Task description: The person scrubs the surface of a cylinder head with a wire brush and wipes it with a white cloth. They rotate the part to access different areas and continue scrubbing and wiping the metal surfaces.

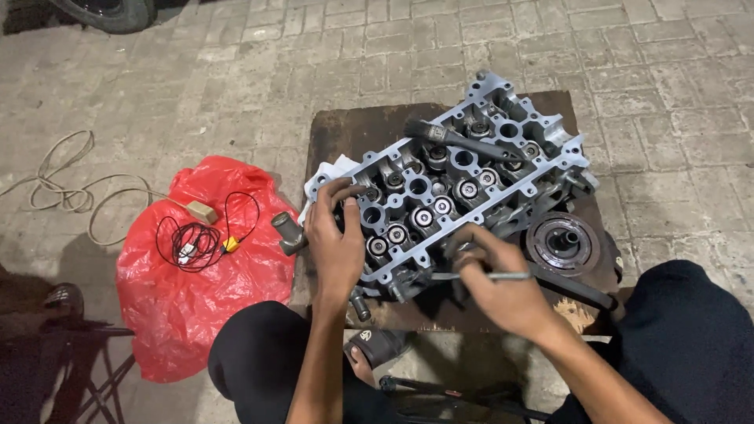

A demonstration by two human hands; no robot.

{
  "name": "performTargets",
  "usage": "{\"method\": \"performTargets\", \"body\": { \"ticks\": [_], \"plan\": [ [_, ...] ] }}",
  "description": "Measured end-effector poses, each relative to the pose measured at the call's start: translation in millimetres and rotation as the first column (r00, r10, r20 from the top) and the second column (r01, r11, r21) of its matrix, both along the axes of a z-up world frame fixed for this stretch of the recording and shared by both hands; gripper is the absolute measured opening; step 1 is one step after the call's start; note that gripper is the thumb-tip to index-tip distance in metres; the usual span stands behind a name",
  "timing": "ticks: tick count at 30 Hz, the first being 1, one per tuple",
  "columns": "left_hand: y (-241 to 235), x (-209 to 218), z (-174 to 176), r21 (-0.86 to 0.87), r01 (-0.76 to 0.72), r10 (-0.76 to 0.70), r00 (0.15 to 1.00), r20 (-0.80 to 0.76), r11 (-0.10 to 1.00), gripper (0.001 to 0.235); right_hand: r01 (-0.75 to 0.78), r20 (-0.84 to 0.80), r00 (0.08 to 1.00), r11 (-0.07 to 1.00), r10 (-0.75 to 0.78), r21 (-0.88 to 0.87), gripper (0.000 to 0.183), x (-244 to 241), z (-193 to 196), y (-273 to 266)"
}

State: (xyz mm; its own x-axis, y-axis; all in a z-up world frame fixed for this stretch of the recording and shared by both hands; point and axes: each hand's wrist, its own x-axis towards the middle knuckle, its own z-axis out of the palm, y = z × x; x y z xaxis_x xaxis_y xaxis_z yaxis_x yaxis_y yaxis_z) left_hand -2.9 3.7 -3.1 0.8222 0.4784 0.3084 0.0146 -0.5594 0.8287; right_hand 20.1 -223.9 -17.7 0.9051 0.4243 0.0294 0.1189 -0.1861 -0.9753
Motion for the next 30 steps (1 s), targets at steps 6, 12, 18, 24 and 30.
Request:
{"method": "performTargets", "body": {
  "ticks": [6, 12, 18, 24, 30],
  "plan": [
    [0, 0, -1, -0.005, 0.014, -0.014, 1.0, 0.019, 1.0, 0.027, -0.135, 0.154, 0.978, 0.99, 0.138, -0.027, 0.01, -14, 4, 4],
    [-5, 2, 5, -0.082, -0.061, 0.056, 0.997, -0.061, 0.995, 0.027, -0.224, 0.353, 0.908, 0.974, 0.225, -0.046, 0.025, -3, -30, -8],
    [-2, 4, -6, -0.015, -0.068, 0.067, 0.997, -0.024, 0.998, 0.027, -0.214, 0.663, 0.716, 0.973, 0.218, -0.088, 0.037, -7, -57, 12],
    [-1, 2, -4, -0.004, -0.049, 0.049, 0.999, -0.001, 0.999, 0.026, -0.207, 0.24, 0.952, 0.977, 0.19, 0.046, 0.024, 3, -65, 24],
    [-4, 3, -4, -0.036, -0.066, 0.063, 0.996, -0.063, 0.997, 0.028, 0.032, 0.283, 0.957, 0.995, -0.058, 0.096, 0.031, -6, -23, 0]
  ]
}}
